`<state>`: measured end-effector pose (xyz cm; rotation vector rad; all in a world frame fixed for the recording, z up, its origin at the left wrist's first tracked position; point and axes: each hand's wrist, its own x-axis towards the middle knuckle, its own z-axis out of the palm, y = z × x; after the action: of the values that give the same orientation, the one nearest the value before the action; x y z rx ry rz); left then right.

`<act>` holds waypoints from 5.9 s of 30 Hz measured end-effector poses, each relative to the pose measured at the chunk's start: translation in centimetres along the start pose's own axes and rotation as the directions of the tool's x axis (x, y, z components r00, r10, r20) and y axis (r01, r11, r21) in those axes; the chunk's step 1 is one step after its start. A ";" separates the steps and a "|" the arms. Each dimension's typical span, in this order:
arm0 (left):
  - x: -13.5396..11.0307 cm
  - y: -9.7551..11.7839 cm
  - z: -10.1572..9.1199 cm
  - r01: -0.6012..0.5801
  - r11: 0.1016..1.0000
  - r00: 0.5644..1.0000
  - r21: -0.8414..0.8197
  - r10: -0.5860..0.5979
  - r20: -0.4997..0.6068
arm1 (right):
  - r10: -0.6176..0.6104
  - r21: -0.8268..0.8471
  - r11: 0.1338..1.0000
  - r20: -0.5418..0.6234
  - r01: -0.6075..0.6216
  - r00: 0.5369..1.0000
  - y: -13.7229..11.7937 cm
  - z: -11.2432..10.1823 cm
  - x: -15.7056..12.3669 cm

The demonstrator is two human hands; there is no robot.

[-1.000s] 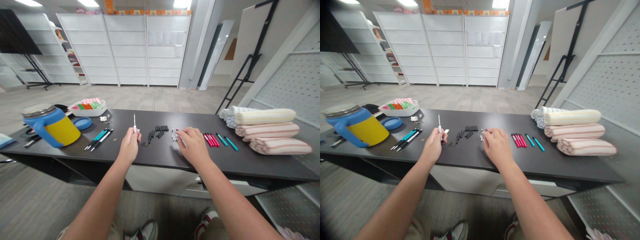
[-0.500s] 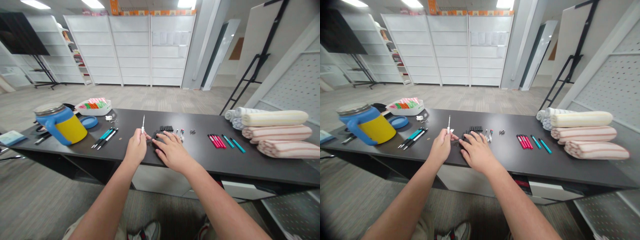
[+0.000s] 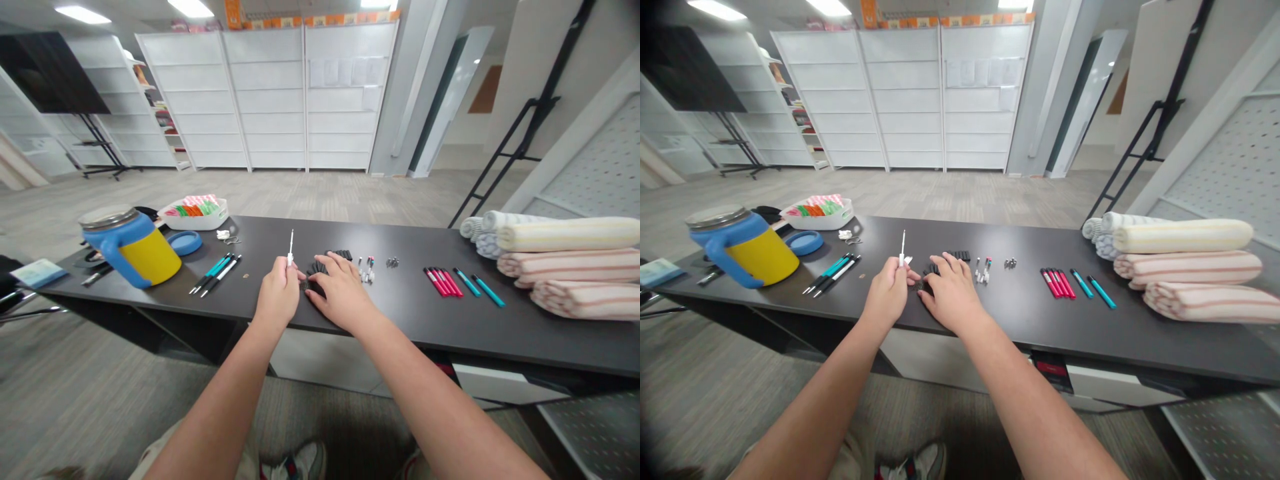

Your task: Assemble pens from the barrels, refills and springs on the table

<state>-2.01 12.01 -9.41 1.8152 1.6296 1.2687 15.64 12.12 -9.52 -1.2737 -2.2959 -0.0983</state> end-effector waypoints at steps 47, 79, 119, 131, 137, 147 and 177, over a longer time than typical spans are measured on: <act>-0.6 1.9 0.7 -0.319 0.805 0.948 0.501 0.273 0.164 | 0.600 0.815 0.561 -0.277 -0.147 0.751 2.2 -1.8 -0.6; 0.7 0.1 -0.3 0.014 0.988 0.999 -0.156 -0.009 0.031 | 0.170 0.408 0.911 -0.257 -0.052 0.952 2.0 -0.7 -0.4; 0.2 0.6 -0.5 -0.118 0.985 0.985 -0.127 0.133 0.114 | 0.431 0.493 0.811 -0.137 -0.316 0.892 1.5 -1.8 -1.2; -0.6 1.0 0.7 -0.538 0.781 0.841 0.317 0.474 0.261 | 0.391 0.449 0.860 -0.276 -0.242 0.878 5.3 -5.5 -7.3; -0.8 1.3 0.7 -0.563 0.737 0.825 0.374 0.474 0.307 | 0.371 0.465 0.862 -0.311 -0.201 0.875 5.5 -5.6 -7.7; -0.8 1.5 0.8 -0.581 0.712 0.812 0.395 0.478 0.334 | 0.345 0.451 0.875 -0.322 -0.178 0.881 5.4 -5.6 -7.7; -1.4 1.7 0.4 -0.710 0.663 0.694 0.237 0.604 0.393 | 0.167 0.276 0.952 -0.096 -0.135 0.981 4.6 -5.4 -7.0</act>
<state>-0.58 10.37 -8.79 2.8695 1.1060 0.8881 24.59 7.62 -8.90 -1.2598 -2.0229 0.1810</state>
